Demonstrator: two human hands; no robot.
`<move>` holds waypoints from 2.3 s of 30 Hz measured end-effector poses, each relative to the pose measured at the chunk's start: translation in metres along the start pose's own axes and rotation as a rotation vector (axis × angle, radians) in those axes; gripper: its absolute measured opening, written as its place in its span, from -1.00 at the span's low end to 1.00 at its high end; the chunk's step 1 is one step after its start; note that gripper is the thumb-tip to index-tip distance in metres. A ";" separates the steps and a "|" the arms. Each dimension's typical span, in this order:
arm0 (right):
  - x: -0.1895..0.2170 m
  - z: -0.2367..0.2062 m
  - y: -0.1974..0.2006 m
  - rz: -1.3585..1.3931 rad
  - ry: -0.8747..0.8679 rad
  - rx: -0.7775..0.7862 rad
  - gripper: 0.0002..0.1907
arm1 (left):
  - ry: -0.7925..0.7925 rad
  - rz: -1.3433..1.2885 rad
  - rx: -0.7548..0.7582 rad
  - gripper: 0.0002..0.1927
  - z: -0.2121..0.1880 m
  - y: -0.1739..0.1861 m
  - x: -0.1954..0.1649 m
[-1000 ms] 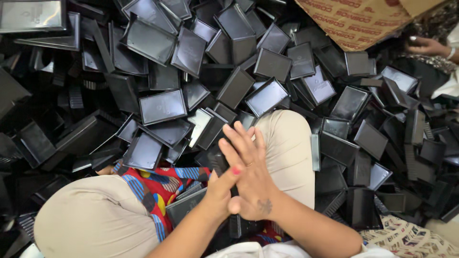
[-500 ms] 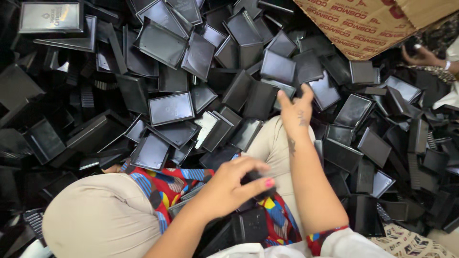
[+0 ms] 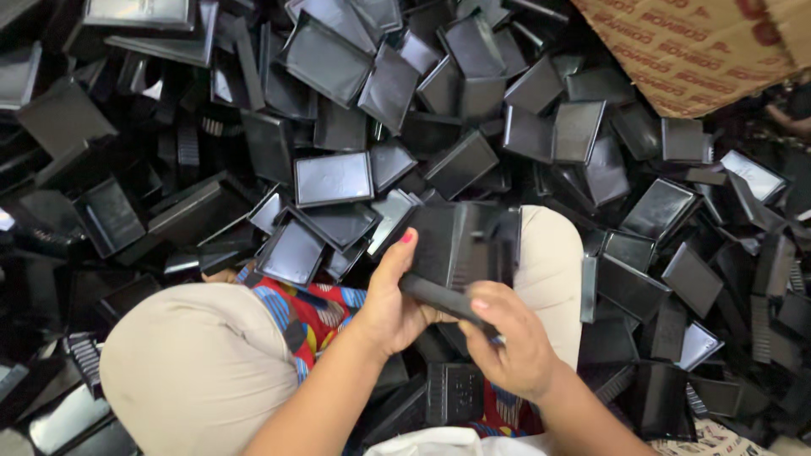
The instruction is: The person sits on the floor in a large pile of black plastic boxes, picks up boxes one at a time, fits them together and stacks them into piles, and occasionally tosses or places stacked boxes toward a cardboard carton at the side.
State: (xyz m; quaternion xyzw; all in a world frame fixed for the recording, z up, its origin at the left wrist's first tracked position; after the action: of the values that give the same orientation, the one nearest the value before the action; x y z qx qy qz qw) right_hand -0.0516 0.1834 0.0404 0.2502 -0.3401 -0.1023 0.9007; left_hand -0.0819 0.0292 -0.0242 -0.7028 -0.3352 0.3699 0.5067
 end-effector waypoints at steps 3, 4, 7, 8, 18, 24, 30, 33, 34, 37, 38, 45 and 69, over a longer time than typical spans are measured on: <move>0.005 -0.002 0.012 -0.101 -0.067 0.019 -0.48 | 0.067 0.132 0.125 -0.32 -0.010 -0.010 0.001; 0.001 0.000 0.020 -0.156 -0.138 -0.004 -0.46 | 0.089 0.223 0.145 -0.29 -0.012 -0.013 0.002; -0.015 0.002 0.036 0.264 -0.493 -0.042 -0.48 | 0.107 0.095 0.218 -0.35 -0.014 -0.025 0.003; -0.012 0.006 0.039 0.198 -0.359 0.029 -0.51 | 0.051 0.157 0.145 -0.38 -0.010 -0.024 0.003; -0.071 0.025 0.125 -0.176 -0.672 -0.475 -0.57 | -0.483 0.365 -0.235 -0.55 0.015 0.006 -0.024; -0.077 -0.003 0.091 -0.883 -0.779 0.115 -0.05 | -0.513 0.390 -0.247 -0.47 0.010 0.009 -0.023; -0.075 0.005 0.084 -0.755 -0.693 0.224 -0.10 | -0.604 0.355 -0.357 -0.45 0.010 0.025 -0.022; -0.067 0.020 0.089 -0.653 -0.626 0.322 -0.18 | -0.657 0.328 -0.404 -0.52 0.010 0.031 -0.027; -0.062 0.025 0.087 -0.621 -0.596 0.363 -0.18 | -0.658 0.301 -0.412 -0.54 0.010 0.033 -0.028; -0.030 0.038 0.078 -0.233 -0.516 0.131 0.00 | -0.598 0.201 -0.330 -0.55 0.010 0.028 -0.027; -0.016 0.041 0.067 -0.018 -0.454 0.101 0.09 | -0.542 0.180 -0.301 -0.55 0.010 0.026 -0.024; 0.030 0.054 0.003 -0.159 -0.176 0.194 0.51 | -0.274 0.021 -0.150 -0.43 0.012 0.005 0.000; 0.018 0.074 -0.013 -0.089 -0.029 0.241 0.34 | -0.476 0.745 0.010 -0.14 -0.018 -0.032 -0.014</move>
State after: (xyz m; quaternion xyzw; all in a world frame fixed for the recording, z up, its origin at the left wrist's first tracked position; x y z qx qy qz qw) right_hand -0.0877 0.1379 0.0914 0.3701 -0.3517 -0.1041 0.8535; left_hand -0.0766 0.0176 0.0132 -0.6685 -0.1645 0.6805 0.2510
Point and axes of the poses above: each hand's wrist, its own z-axis towards the middle knuckle, its own y-axis out of the back of the hand, x = y × z, the point moved 5 cm from there along z, towards the middle knuckle, and after that the axes turned 10 degrees about -x, right-handed, at the moved point
